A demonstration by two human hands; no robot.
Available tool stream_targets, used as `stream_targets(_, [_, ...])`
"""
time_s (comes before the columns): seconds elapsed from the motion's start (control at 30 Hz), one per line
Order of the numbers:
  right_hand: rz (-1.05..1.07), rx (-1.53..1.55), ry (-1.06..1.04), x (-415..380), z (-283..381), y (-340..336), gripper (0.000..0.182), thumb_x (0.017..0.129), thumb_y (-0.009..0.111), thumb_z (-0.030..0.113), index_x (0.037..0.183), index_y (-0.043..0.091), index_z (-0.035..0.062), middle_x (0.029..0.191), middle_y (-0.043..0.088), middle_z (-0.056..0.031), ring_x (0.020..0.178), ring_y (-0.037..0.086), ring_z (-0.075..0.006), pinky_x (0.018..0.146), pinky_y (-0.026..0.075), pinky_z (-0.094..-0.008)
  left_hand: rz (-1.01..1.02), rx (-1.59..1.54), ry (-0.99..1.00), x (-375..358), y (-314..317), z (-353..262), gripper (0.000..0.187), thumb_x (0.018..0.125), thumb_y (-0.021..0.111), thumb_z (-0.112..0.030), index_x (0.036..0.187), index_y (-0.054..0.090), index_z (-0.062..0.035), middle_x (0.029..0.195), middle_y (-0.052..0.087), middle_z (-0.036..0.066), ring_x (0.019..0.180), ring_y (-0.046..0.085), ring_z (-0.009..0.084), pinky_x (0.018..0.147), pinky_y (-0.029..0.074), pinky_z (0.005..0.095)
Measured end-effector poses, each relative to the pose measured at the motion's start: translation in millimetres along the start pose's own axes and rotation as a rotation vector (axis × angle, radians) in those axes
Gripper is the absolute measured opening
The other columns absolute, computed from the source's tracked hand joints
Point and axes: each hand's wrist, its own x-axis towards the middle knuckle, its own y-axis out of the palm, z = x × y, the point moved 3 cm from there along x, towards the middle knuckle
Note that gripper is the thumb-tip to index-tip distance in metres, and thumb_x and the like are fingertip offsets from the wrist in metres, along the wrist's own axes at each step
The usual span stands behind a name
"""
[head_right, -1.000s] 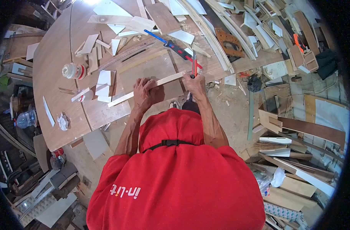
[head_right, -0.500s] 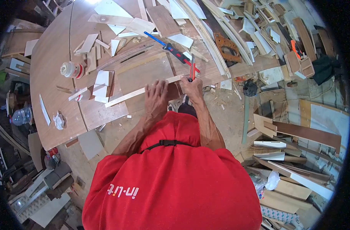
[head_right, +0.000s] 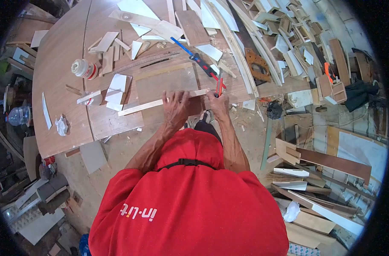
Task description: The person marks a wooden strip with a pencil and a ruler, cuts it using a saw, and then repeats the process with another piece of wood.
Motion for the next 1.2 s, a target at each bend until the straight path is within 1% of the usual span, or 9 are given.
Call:
stream_targets(0.27, [0.003, 0.01, 0.017, -8.6, 11.8, 1.1, 0.03, 0.079, 0.072, 0.027, 0.068, 0.065, 0.0001, 0.06, 0.05, 0.0025, 0.057, 0.042, -0.01, 0.05, 0.034, -0.0326, -0.059, 0.01, 0.051, -0.7, 6.6, 3.4, 0.047, 0.086, 0.055, -0.018, 0.132, 0.049, -0.0076, 0.132, 0.048, 0.013, 0.125, 0.043, 0.0321, 0.107, 0.023, 0.0611])
stream_targets(0.43, [-0.001, 0.066, 0.024, -10.9, 16.4, 0.1, 0.032, 0.079, 0.072, 0.028, 0.07, 0.066, -0.0022, 0.06, 0.049, 0.003, 0.059, 0.042, -0.0093, 0.052, 0.035, -0.0322, 0.008, 0.011, 0.159, -2.3, 17.2, -13.5, 0.062, 0.082, 0.053, -0.013, 0.14, 0.036, 0.004, 0.145, 0.036, 0.02, 0.14, 0.028, 0.0364, 0.114, 0.02, 0.0527])
stream_targets(0.53, [0.032, -0.14, 0.074, -5.6, 12.9, -4.8, 0.034, 0.082, 0.066, 0.03, 0.078, 0.065, -0.004, 0.063, 0.057, -0.0049, 0.059, 0.051, -0.016, 0.057, 0.04, -0.0373, 0.028, -0.045, 0.168, -5.2, 16.7, -11.5, 0.064, 0.086, 0.053, -0.018, 0.143, 0.032, 0.0038, 0.147, 0.033, 0.021, 0.141, 0.025, 0.0366, 0.115, 0.019, 0.0511])
stream_targets(0.6, [-0.21, -0.284, -0.102, 7.9, 17.4, -15.0, 0.034, 0.086, 0.058, 0.031, 0.091, 0.061, -0.0028, 0.072, 0.063, -0.0184, 0.067, 0.062, -0.0309, 0.066, 0.045, -0.0452, 0.03, -0.131, 0.157, -5.1, 17.6, -11.4, 0.065, 0.087, 0.054, -0.021, 0.143, 0.03, 0.0031, 0.149, 0.031, 0.02, 0.142, 0.024, 0.0364, 0.115, 0.018, 0.051])
stream_targets(0.63, [-0.212, -0.283, -0.102, 12.8, 23.4, -20.4, 0.034, 0.086, 0.058, 0.031, 0.091, 0.061, -0.0028, 0.072, 0.063, -0.0184, 0.067, 0.062, -0.0309, 0.066, 0.045, -0.0452, 0.033, -0.103, 0.154, -5.4, 18.7, -11.5, 0.068, 0.087, 0.056, -0.024, 0.144, 0.03, 0.003, 0.149, 0.031, 0.02, 0.142, 0.023, 0.0363, 0.115, 0.018, 0.0509])
stream_targets(0.7, [-0.258, -0.484, -0.108, 21.1, 37.9, -34.9, 0.043, 0.091, 0.05, 0.036, 0.104, 0.055, -0.0037, 0.089, 0.064, -0.0249, 0.083, 0.062, -0.0402, 0.076, 0.046, -0.0479, 0.039, -0.076, 0.153, -6.3, 20.7, -11.7, 0.07, 0.087, 0.058, -0.028, 0.144, 0.029, 0.003, 0.149, 0.031, 0.02, 0.142, 0.023, 0.0362, 0.115, 0.017, 0.0508])
stream_targets(0.9, [-0.281, -0.874, -0.415, 60.6, 51.1, -45.6, 0.035, 0.085, 0.06, 0.029, 0.104, 0.056, 0.0, 0.104, 0.057, -0.0216, 0.096, 0.059, -0.0396, 0.081, 0.049, -0.0506, 0.048, -0.095, 0.163, -5.8, 17.4, -11.5, 0.072, 0.087, 0.06, -0.028, 0.144, 0.029, 0.003, 0.149, 0.03, 0.021, 0.142, 0.022, 0.037, 0.115, 0.018, 0.0508])
stream_targets(1.1, [-0.3, -1.011, -0.468, 67.4, 56.7, -34.5, 0.037, 0.082, 0.066, 0.028, 0.107, 0.058, 0.0016, 0.109, 0.054, -0.0184, 0.099, 0.056, -0.0346, 0.081, 0.049, -0.0472, -0.007, -0.08, 0.158, -7.9, 16.3, -12.3, 0.077, 0.086, 0.062, -0.036, 0.144, 0.03, 0.002, 0.146, 0.032, 0.02, 0.14, 0.025, 0.0382, 0.113, 0.023, 0.0501])
stream_targets(1.2, [-0.489, -0.908, -0.726, 51.8, 82.8, -18.0, 0.027, 0.081, 0.065, 0.023, 0.099, 0.062, 0.0037, 0.095, 0.058, -0.0167, 0.092, 0.058, -0.0351, 0.081, 0.048, -0.0443, -0.014, -0.097, 0.129, -8.2, 21.2, -10.6, 0.079, 0.085, 0.062, -0.041, 0.144, 0.03, 0.0007, 0.142, 0.033, 0.019, 0.137, 0.027, 0.0383, 0.112, 0.024, 0.0502])
